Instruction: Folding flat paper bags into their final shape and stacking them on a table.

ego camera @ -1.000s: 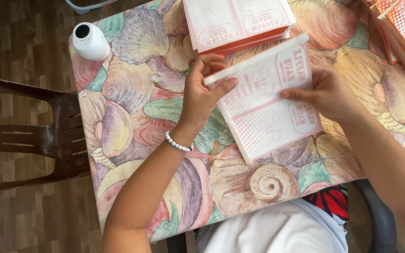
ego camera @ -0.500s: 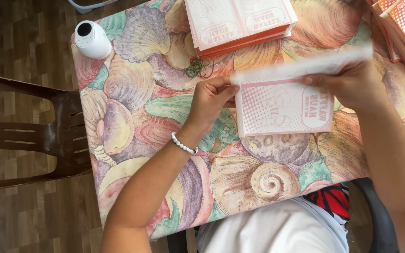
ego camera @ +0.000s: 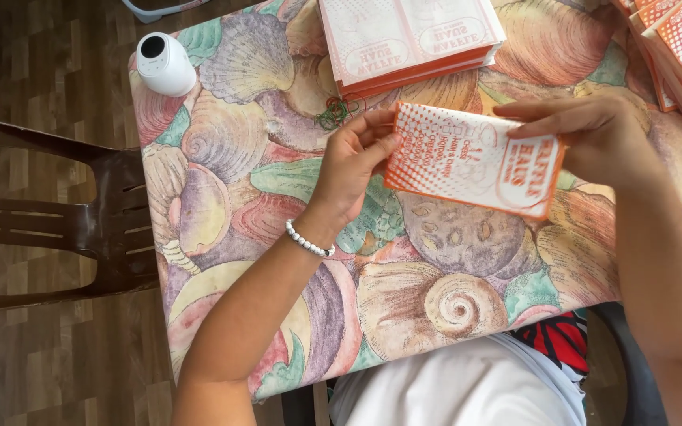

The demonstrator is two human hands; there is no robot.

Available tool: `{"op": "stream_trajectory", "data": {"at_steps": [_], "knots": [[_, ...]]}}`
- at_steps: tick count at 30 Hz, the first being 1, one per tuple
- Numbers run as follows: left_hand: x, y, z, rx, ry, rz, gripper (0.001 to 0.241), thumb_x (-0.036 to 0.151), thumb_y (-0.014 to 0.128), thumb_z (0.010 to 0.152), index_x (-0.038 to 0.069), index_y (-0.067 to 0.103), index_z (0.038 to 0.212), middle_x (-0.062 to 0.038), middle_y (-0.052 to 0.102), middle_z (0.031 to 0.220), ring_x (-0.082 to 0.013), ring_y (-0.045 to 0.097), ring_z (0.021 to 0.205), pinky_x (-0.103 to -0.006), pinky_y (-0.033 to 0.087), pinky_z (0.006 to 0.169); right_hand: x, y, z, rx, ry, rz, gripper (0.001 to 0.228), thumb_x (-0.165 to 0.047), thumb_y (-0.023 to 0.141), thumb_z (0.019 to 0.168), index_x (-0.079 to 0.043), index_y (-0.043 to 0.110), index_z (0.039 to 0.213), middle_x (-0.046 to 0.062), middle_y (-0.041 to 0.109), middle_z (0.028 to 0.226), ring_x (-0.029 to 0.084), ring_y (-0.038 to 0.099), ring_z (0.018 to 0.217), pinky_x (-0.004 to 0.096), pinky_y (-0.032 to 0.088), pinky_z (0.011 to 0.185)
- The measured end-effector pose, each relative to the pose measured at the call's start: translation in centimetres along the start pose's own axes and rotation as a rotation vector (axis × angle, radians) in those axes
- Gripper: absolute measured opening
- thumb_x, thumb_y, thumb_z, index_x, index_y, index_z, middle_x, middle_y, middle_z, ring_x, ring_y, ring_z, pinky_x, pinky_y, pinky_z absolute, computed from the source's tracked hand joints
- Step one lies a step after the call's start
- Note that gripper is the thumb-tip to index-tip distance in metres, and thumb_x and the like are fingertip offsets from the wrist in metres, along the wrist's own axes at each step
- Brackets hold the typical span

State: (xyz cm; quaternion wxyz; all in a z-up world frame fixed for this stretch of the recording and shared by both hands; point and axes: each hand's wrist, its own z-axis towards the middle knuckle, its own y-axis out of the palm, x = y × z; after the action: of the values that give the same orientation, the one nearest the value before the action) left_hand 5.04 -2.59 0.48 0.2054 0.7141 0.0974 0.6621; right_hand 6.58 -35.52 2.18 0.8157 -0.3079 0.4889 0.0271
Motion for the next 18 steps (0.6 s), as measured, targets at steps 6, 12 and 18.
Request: {"op": "stream_trajectory", "data": {"at_steps": [6,12,18], "knots": [[4.5,0.2,-0.2,-0.070,0.378,0.189,0.027,-0.005,0.070,0.096,0.005,0.072,0.121,-0.010,0.076,0.119,-0.0154,0.071,0.107,-0.0248,0.062,0.096,-8.3,-0.1,3.5,-0.309,-0.177,0.082,0.120,-0.006,0.079,0.066,-0.002,0.010,0.163,0.028,0.029,0.167,0.036,0.037,0.153,0.048,0.035,0.128],[7.6,3.5,-3.9,-0.123,0.575,0.632,0.026,0.001,0.067,0.103,0.011,0.068,0.127,-0.008,0.073,0.125,-0.0177,0.072,0.117,-0.0234,0.065,0.093,-11.1,7.0,6.8,-0.030,0.183,-0.070,0.096,-0.020,0.082,0.085,-0.016,0.029,0.165,-0.005,0.021,0.069,0.007,0.025,0.057,0.024,0.023,0.047],[8.1,3.1,-3.8,0.005,0.285,0.519,0.058,0.041,0.081,0.076,0.009,0.066,0.121,-0.011,0.075,0.120,-0.0186,0.073,0.115,-0.0266,0.063,0.092,-8.4,7.5,5.6,0.282,0.160,0.143,0.057,0.001,0.083,0.085,0.004,0.062,0.137,0.013,0.070,0.121,0.011,0.064,0.097,0.025,0.059,0.086]]}}
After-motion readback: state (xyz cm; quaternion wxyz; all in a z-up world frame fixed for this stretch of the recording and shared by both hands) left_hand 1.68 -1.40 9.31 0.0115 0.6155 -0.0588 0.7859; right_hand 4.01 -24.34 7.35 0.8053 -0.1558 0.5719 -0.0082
